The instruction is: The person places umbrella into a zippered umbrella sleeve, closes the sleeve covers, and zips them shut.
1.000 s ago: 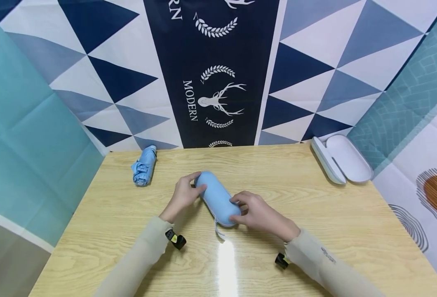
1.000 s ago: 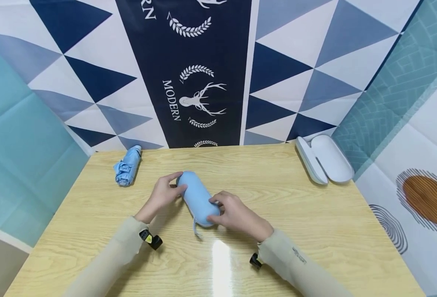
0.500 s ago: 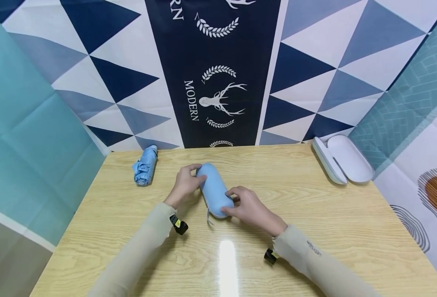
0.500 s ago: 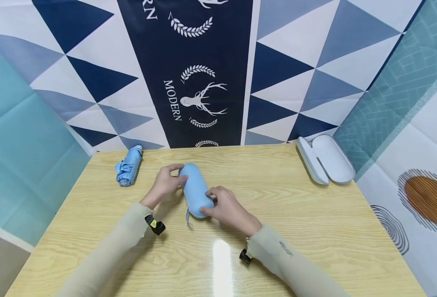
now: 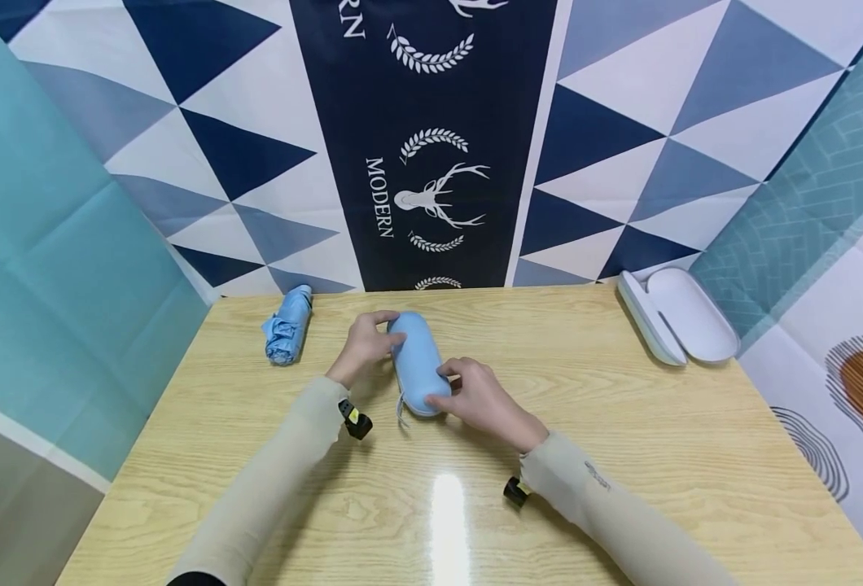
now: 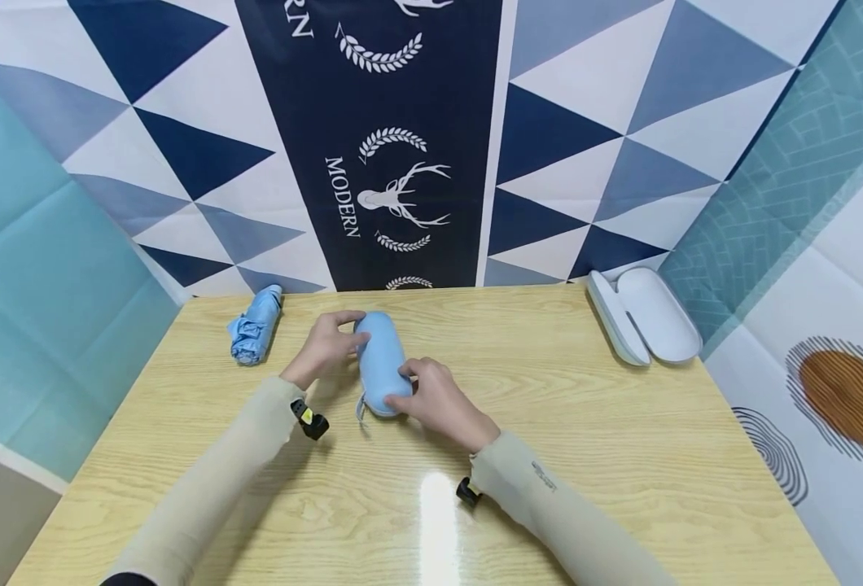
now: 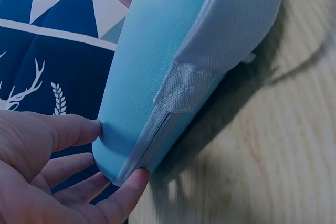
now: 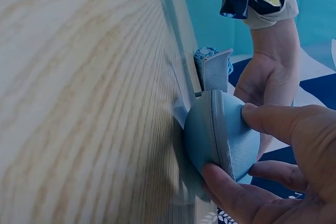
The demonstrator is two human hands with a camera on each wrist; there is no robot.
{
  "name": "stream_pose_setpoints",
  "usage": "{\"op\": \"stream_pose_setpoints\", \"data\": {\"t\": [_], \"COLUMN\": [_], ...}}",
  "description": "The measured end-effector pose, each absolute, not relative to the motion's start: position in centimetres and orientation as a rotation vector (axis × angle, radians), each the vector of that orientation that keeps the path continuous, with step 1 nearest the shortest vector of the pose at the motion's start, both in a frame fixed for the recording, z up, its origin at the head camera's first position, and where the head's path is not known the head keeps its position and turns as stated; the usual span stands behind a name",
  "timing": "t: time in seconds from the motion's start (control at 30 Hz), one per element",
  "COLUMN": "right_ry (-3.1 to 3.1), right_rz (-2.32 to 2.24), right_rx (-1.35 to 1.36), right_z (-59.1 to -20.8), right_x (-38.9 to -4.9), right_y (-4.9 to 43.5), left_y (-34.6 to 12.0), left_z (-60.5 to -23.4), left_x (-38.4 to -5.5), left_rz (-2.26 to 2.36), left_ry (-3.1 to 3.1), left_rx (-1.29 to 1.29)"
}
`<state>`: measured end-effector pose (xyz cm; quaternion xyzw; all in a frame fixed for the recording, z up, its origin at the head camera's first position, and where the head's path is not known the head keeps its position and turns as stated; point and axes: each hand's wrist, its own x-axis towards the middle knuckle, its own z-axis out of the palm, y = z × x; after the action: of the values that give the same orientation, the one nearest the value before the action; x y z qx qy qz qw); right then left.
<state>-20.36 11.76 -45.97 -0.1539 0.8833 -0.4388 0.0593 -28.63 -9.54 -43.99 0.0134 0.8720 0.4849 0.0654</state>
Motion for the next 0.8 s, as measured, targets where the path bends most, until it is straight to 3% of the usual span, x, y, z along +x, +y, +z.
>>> {"op": "stream_pose_setpoints", "data": {"t": [0.8], "right_ry": [2.718], "right_rz": [-1.365], "right_rx": [-0.399], "right_z": [-46.2], "right_x": [-23.3], "right_y": [9.6], "left_y": [-10.0], "left_z": [-43.1], "left_x": [-32.2], "left_rz": [1.444], "left_ry": [2.605], "left_rx": [0.035]}}
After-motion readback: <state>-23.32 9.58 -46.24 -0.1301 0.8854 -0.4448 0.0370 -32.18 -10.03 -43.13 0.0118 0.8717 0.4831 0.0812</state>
